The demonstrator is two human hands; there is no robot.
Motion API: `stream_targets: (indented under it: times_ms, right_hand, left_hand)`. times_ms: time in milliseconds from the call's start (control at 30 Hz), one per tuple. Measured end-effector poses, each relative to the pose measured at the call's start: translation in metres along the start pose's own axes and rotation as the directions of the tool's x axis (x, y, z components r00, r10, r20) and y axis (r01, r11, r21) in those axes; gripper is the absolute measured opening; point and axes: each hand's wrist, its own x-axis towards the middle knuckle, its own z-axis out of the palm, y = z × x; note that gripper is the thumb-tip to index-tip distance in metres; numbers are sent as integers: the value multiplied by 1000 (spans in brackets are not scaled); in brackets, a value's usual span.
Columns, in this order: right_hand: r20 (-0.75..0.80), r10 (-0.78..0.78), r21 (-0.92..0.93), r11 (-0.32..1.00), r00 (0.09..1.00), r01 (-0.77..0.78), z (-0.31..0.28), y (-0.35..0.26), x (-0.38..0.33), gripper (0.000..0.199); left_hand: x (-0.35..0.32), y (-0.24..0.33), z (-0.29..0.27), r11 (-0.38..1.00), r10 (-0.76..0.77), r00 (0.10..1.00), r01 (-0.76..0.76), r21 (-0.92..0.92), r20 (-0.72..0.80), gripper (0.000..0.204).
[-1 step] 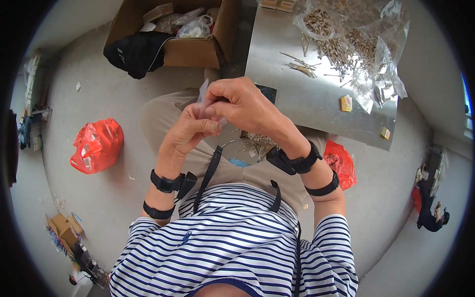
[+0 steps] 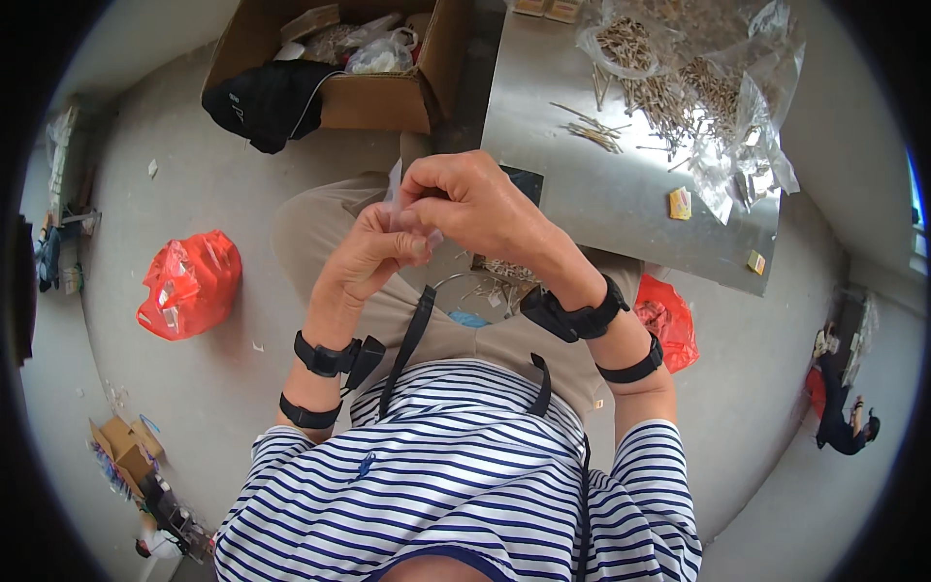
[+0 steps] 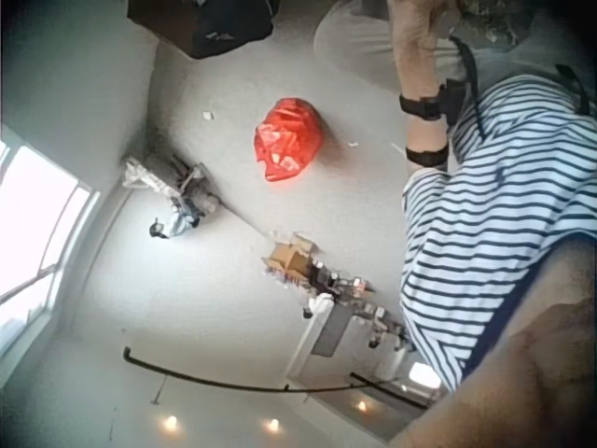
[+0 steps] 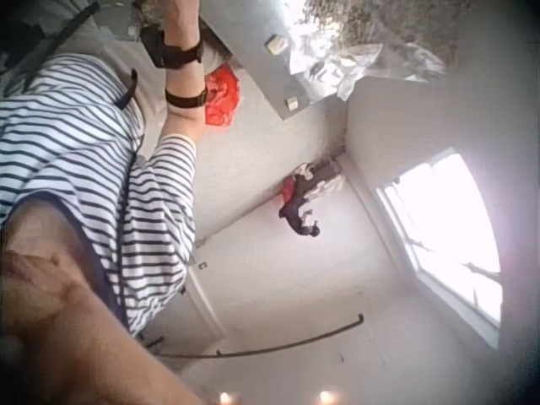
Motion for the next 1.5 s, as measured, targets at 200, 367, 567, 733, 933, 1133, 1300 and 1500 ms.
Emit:
stream_targets:
  times_ms: [200,367,567,733,933,1133,1300,1500]
  right_hand:
    - [-357,122,-161,969,926,-189,-13,84,27,29]
    - [-393,225,-333,869,892,-366,-7,138,38,46]
    - [-390,78,-458,848,918,-267,-2,155,39,38]
    - [-414,106,-430,853,904,-297,-2,152,43,24]
    - [-455,150,-410,840,878,-356,2,147,44,14]
    - [-483,180,-418,812,857,-407,6,143,47,13]
    - [-499,182,-421,804,847,-421,8,142,47,13]
    - [-518,159,-421,808,840,-412,9,144,48,13]
  left_hand:
    - [28,-23,-58,987,54,965,-92,-135,-257,13]
    - [61,-37,-78,946,6,887,-155,-285,-462,15]
    - [94,-50,-88,905,-73,842,-170,-390,-535,25]
    - [110,-68,-83,902,-70,813,-196,-384,-578,21]
    - [119,-75,-71,888,-21,801,-260,-379,-598,26]
    - [117,-76,-65,885,19,804,-290,-365,-594,28]
    - [116,-74,-62,877,23,810,-297,-377,-585,28]
    - [115,-74,-63,883,32,816,-294,-366,-577,28]
